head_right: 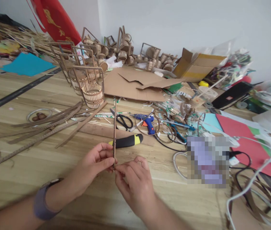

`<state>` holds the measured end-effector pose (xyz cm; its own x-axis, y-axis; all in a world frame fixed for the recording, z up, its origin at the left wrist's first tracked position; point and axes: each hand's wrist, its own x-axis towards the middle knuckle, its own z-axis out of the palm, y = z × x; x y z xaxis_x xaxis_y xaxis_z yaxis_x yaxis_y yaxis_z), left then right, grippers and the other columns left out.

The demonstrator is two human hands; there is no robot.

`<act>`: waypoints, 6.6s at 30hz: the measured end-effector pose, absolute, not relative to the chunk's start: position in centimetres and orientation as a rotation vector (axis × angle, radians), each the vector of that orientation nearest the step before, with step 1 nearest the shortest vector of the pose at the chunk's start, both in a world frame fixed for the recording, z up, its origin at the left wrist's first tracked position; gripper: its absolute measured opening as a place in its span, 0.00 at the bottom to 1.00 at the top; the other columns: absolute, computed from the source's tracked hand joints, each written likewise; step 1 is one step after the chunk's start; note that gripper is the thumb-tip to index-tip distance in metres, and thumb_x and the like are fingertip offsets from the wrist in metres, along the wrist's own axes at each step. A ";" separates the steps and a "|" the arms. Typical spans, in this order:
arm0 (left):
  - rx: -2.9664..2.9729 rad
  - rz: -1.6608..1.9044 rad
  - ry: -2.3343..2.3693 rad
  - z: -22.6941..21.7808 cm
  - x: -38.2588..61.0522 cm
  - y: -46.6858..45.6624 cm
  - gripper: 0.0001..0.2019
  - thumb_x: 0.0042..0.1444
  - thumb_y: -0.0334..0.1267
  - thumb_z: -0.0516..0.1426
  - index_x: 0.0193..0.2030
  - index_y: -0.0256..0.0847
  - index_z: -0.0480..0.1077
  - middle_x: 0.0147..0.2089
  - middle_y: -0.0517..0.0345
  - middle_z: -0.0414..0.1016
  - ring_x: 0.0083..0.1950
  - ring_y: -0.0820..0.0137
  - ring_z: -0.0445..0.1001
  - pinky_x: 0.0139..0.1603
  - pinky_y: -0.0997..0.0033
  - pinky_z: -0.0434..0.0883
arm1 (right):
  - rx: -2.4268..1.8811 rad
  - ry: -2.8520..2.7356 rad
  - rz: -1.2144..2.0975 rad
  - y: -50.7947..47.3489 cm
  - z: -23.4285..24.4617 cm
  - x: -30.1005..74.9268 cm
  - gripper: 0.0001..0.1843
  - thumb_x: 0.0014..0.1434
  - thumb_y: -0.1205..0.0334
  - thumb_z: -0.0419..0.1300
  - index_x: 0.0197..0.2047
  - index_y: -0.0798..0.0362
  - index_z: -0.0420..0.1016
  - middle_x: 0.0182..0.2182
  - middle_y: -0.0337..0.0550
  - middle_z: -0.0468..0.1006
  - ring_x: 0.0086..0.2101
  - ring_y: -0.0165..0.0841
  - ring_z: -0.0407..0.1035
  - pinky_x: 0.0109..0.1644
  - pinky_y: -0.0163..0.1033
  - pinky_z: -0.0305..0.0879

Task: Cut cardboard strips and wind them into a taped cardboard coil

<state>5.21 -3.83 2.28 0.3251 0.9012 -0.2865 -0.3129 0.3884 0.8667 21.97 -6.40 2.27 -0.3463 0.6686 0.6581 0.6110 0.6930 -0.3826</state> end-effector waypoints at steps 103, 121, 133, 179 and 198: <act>2.405 0.765 0.795 4.5 4.3 -8.3 0.09 0.53 0.23 0.52 0.34 0.41 0.69 0.35 0.56 0.80 0.37 0.66 0.78 0.42 0.69 0.72 | -1.146 -1.981 0.068 -3.5 1.4 25.4 0.18 0.66 0.73 0.53 0.54 0.46 0.74 0.57 0.53 0.73 0.55 0.42 0.71 0.56 0.51 0.73; 1.541 0.467 0.914 4.4 3.5 -4.1 0.15 0.64 0.39 0.53 0.29 0.40 0.78 0.32 0.59 0.81 0.34 0.69 0.75 0.35 0.74 0.66 | -0.994 -1.169 0.946 -2.3 4.0 27.1 0.14 0.66 0.54 0.53 0.50 0.46 0.74 0.22 0.34 0.68 0.17 0.27 0.56 0.23 0.37 0.61; 1.033 0.396 0.773 3.1 4.0 -3.6 0.12 0.50 0.45 0.64 0.30 0.37 0.74 0.26 0.62 0.72 0.24 0.76 0.65 0.25 0.76 0.64 | -1.145 -1.336 0.835 -3.4 2.4 25.4 0.19 0.66 0.50 0.58 0.56 0.46 0.70 0.43 0.47 0.79 0.31 0.33 0.74 0.36 0.42 0.75; 0.891 0.772 0.940 1.8 4.7 -3.3 0.18 0.45 0.45 0.68 0.34 0.37 0.66 0.25 0.65 0.74 0.27 0.74 0.74 0.28 0.75 0.70 | -1.260 -1.956 0.620 -6.3 2.3 22.1 0.10 0.61 0.70 0.57 0.30 0.51 0.76 0.23 0.37 0.74 0.27 0.31 0.70 0.32 0.35 0.64; 1.010 0.758 0.996 2.1 4.8 -3.5 0.12 0.49 0.42 0.62 0.34 0.40 0.65 0.27 0.64 0.72 0.29 0.71 0.74 0.31 0.71 0.70 | -1.423 -1.768 0.946 -5.8 2.2 22.2 0.10 0.57 0.63 0.59 0.26 0.51 0.78 0.22 0.37 0.76 0.25 0.29 0.68 0.30 0.32 0.62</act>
<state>4.82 -3.50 2.08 0.3718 0.8743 -0.3121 -0.0671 0.3606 0.9303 22.22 -5.82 2.20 -0.1809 0.9817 0.0589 0.4960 0.1427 -0.8565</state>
